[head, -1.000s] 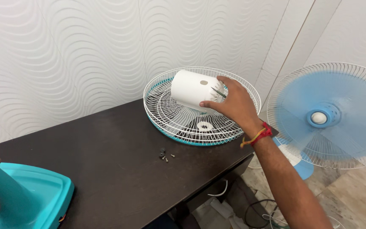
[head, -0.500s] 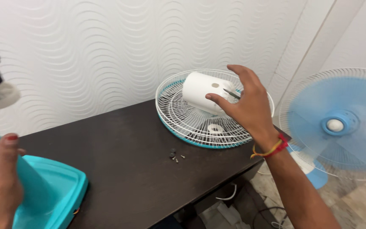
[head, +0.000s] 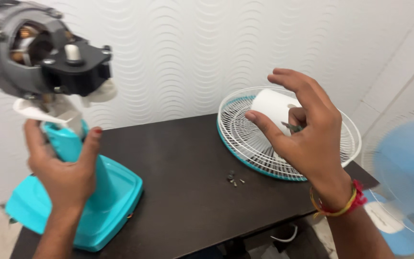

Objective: The person uses a screwdriver to remove screws from the white motor housing of a teal LG table fan. They detach the motor assembly from the fan stand and place the housing on the table.

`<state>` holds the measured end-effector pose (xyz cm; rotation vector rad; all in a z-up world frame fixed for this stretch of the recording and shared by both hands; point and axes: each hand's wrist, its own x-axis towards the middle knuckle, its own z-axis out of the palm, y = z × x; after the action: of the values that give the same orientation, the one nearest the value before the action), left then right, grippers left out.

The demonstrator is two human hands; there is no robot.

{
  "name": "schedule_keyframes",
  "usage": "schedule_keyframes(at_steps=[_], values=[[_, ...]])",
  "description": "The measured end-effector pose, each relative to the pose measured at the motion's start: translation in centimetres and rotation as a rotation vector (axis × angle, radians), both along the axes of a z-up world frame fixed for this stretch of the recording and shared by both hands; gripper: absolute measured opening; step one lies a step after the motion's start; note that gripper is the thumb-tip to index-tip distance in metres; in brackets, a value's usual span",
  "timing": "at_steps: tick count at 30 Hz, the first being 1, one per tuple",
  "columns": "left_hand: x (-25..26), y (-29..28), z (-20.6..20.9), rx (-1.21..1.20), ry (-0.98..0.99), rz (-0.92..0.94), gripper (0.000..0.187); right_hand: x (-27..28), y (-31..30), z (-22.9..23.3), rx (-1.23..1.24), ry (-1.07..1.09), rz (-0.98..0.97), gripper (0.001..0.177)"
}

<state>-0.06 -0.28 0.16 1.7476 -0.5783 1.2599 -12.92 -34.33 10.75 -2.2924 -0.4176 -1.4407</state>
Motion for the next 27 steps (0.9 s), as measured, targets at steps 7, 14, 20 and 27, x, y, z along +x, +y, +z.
schedule_keyframes(at_steps=[7,14,20,27], values=[[-0.6,-0.7,1.1,-0.099,0.050,-0.078,0.061,0.0,3.4,0.2,0.059,0.063,0.121,0.041],[-1.2,-0.4,-0.4,-0.147,0.231,-0.094,0.057,1.1,6.6,-1.6,0.129,0.168,0.268,0.030],[-1.0,1.2,-2.0,-0.045,0.337,-0.210,0.054,4.7,10.4,-6.5,0.164,0.401,0.442,0.029],[-1.4,2.1,-2.1,-0.071,0.455,-0.320,0.060,7.2,13.6,-7.7,0.317,0.530,0.643,0.041]])
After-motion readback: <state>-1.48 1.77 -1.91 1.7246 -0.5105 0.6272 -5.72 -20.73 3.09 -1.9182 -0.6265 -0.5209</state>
